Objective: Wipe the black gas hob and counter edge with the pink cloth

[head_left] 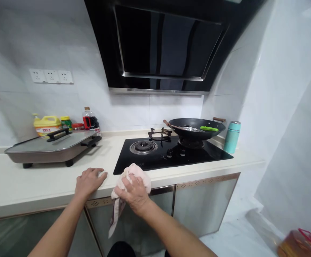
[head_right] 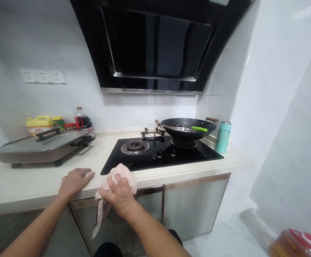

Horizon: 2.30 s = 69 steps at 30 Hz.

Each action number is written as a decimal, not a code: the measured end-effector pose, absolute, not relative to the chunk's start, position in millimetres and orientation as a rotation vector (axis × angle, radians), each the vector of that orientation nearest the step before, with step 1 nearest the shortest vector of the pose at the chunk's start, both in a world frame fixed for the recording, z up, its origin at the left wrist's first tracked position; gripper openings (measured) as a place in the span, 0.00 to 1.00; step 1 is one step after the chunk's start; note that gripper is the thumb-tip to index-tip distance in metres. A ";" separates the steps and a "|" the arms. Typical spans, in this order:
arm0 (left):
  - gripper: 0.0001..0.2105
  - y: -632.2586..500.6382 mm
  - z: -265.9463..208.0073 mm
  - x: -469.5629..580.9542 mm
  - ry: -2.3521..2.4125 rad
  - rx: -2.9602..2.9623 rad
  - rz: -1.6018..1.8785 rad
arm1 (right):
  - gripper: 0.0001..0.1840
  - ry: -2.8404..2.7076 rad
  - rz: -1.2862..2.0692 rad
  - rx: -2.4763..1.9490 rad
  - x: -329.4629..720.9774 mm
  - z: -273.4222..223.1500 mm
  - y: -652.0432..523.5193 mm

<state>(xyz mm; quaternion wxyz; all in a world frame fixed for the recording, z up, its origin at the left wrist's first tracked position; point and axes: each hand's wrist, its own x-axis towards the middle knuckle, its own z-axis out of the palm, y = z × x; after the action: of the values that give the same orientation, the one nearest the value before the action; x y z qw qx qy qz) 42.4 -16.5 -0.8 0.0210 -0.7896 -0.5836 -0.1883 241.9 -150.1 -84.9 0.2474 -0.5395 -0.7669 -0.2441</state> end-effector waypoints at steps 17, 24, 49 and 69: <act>0.29 -16.1 -1.3 42.9 -1.794 -2.481 -0.567 | 0.47 -1.664 -0.716 -2.180 576.8 -86.6 -313.3; 0.28 -22.4 3.7 47.7 -1.830 -2.452 -0.536 | 0.37 -1.287 -0.550 -2.649 623.2 -50.0 -347.5; 0.23 -31.0 -2.4 47.1 -1.835 -2.408 -0.637 | 0.40 -2.135 -0.371 -1.585 348.6 -42.2 -207.1; 0.20 -43.7 -6.5 55.6 -1.813 -2.388 -0.679 | 0.22 -1.362 -0.182 -1.928 481.0 -23.0 -280.0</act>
<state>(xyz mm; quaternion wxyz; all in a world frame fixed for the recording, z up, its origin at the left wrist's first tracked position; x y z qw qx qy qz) 55.6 -43.7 -6.5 0.0338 -0.7763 -0.5894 -0.2209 481.0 -280.0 -23.0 0.3776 -0.7540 -0.5327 -0.0713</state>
